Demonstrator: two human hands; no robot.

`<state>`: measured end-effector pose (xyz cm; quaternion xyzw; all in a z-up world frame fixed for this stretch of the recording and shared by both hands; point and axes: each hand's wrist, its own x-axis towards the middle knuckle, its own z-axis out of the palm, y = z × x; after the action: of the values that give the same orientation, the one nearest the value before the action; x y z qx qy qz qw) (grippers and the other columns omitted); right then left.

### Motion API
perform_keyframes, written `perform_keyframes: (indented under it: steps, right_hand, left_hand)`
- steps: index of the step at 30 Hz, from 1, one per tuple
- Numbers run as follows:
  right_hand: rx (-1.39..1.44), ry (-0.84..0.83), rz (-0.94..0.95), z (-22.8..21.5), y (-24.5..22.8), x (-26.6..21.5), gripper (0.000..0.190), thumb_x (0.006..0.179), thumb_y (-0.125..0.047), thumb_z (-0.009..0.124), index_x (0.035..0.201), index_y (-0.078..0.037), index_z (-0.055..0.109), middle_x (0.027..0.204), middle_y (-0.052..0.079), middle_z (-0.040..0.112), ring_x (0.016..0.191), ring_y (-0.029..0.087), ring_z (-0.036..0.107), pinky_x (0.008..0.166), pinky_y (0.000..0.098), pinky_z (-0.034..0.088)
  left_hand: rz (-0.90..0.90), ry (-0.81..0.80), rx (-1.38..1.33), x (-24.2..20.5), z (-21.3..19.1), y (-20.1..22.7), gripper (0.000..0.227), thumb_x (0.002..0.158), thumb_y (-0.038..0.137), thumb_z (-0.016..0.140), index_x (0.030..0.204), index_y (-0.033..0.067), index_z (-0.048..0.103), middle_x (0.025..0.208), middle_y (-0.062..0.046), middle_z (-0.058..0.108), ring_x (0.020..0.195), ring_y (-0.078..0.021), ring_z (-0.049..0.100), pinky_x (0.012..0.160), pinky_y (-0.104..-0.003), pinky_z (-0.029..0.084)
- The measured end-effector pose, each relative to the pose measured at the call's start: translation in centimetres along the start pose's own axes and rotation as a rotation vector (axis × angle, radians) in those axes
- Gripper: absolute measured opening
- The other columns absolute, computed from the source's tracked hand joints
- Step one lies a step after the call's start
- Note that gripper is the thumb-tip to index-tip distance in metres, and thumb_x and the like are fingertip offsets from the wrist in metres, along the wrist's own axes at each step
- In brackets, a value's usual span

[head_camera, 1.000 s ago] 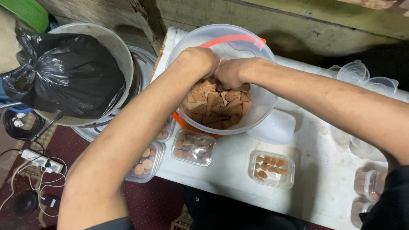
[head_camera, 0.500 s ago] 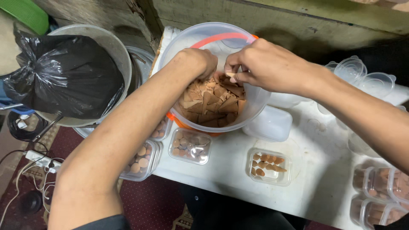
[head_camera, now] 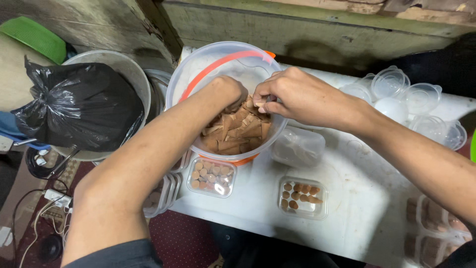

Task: The person transfers incense cones from a large plastic bucket into smaller clear containers by hand.

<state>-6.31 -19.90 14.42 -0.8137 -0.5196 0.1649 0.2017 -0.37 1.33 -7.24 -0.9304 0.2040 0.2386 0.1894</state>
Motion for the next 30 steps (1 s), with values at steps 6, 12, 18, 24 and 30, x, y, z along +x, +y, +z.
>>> perform_keyframes:
  steps: [6,12,18,24,30]
  right_hand:
    - [-0.015,0.014,-0.017,0.5,0.1,0.1,0.018,0.090,-0.013,0.070,0.074,-0.007,0.063,0.070,0.010,0.067,0.083,0.029,0.067,0.076,0.0381,0.053]
    - [-0.007,0.012,-0.012,0.6,0.0,0.0,0.016,0.090,-0.013,0.070,0.076,-0.007,0.063,0.071,0.011,0.067,0.084,0.029,0.066,0.076,0.0392,0.053]
    - [-0.017,0.028,-0.016,0.8,0.2,0.0,0.016,0.091,-0.014,0.070,0.077,-0.008,0.065,0.073,0.008,0.067,0.082,0.025,0.066,0.073,0.0348,0.053]
    - [0.071,0.090,-0.045,0.5,0.4,-0.5,0.012,0.090,-0.015,0.072,0.083,-0.006,0.067,0.082,0.010,0.069,0.083,0.023,0.068,0.071,0.0352,0.054]
    - [0.225,0.212,-0.075,0.5,-0.4,-2.4,0.002,0.091,-0.009,0.072,0.092,-0.007,0.073,0.080,0.007,0.070,0.081,0.019,0.067,0.074,0.0307,0.053]
  left_hand:
    - [-0.001,-0.257,0.011,1.6,-0.6,0.0,0.045,0.067,0.020,0.083,0.109,0.0088,0.076,0.101,-0.011,0.076,0.096,-0.0310,0.073,0.067,-0.041,0.056]
    - [-0.084,-0.181,-0.087,4.3,1.1,-0.3,0.053,0.044,0.019,0.101,0.091,0.0111,0.079,0.080,-0.010,0.074,0.076,-0.0326,0.073,0.059,-0.045,0.057]
    - [-0.053,-0.563,0.101,2.5,-3.5,0.1,0.045,0.074,0.051,0.085,0.107,0.0210,0.078,0.109,-0.006,0.076,0.100,-0.0238,0.074,0.072,-0.037,0.059]
    - [-0.142,-0.479,-0.356,-7.7,-10.6,-1.1,0.016,0.081,0.022,0.076,0.093,0.0118,0.077,0.088,-0.009,0.078,0.074,-0.0219,0.077,0.066,-0.031,0.062]
    - [-0.064,0.014,-0.449,-16.0,-12.5,-1.8,0.026,0.082,0.028,0.078,0.104,0.0150,0.078,0.100,-0.017,0.074,0.100,-0.0357,0.072,0.082,-0.047,0.059]
